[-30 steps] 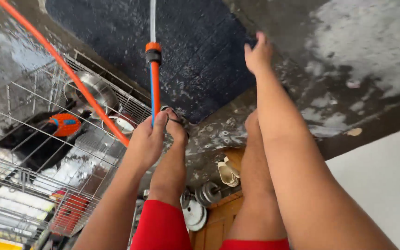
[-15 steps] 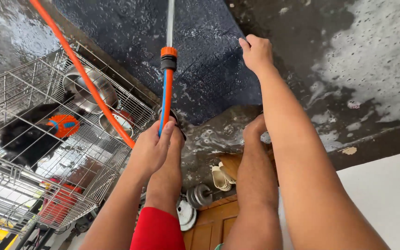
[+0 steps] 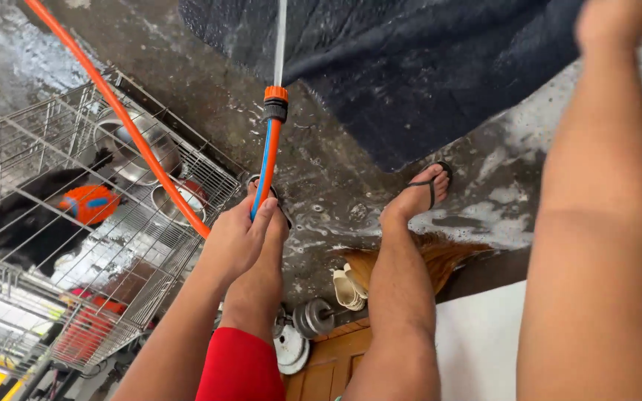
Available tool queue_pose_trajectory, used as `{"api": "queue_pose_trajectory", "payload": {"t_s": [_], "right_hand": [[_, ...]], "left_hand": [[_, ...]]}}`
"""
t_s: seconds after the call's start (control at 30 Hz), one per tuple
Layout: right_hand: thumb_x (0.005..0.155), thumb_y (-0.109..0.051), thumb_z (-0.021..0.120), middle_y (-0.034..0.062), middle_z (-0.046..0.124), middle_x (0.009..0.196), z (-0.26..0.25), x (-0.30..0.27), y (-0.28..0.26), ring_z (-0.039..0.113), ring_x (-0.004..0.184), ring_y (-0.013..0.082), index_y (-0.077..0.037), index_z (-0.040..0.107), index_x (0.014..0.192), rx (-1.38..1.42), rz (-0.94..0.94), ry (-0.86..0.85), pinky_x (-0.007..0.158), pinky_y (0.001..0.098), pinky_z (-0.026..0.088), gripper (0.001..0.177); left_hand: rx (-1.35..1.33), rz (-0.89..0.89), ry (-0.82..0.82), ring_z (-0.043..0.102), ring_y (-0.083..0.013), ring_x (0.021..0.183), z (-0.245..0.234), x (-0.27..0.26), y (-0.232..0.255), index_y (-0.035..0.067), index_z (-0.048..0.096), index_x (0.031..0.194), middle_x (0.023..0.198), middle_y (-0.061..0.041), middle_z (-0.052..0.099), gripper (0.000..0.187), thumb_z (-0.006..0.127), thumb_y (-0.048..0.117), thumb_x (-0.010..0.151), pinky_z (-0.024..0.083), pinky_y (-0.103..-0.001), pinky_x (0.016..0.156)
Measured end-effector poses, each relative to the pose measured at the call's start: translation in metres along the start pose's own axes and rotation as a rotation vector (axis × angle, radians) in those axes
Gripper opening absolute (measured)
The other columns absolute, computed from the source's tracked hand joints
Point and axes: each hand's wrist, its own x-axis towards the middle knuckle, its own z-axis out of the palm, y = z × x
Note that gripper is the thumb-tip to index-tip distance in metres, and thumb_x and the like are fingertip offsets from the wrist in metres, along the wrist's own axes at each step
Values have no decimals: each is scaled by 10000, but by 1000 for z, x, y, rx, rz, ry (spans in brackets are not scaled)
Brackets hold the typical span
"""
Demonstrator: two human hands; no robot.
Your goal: Washing the floor and various household items with a water hose and a brush.
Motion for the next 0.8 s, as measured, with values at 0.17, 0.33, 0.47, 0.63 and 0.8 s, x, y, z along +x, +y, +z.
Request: {"api": "queue_pose_trajectory", "payload": {"t_s": [0.17,0.33,0.47,0.63,0.8], "right_hand": [[956,-508,537,67,597,811,93,-102,155,558,677,179,-91,536,1030,-81,371,-285,550,317,461,424],[834,-454,839,206,666,1082,180,-264,6,707,952,324,35,617,1181,882,1200,-704,850,472,631,639],[824,-426,860,131,663,1065,262,-299,-37,667,888,257,-14,658,1156,1136,1382,-319,776,412,607,567],[851,-349,849,84,683,850,272,-303,-46,662,753,239,-5,677,993,978,1423,-100,694,415,542,410],[896,-290,798,61,710,807,266,-319,-35,655,735,204,-9,694,899,655,1122,-1,689,402,512,301]], "left_hand": [[39,25,-29,652,-427,703,8,0,5,70,642,1001,690,-206,657,445,507,494,1004,484,-511,664],[74,51,-41,653,-424,700,14,0,-3,82,652,1010,683,-208,655,437,507,494,1004,481,-511,663],[120,88,-39,652,-424,686,4,-2,-7,94,662,1055,672,-208,649,445,497,504,1003,475,-514,654],[140,135,27,667,-407,732,-10,13,-32,108,684,1081,705,-188,671,470,489,528,1001,487,-502,668],[197,50,0,683,-403,769,-13,11,-26,99,671,1086,742,-198,688,492,490,550,1007,493,-503,701]]}}
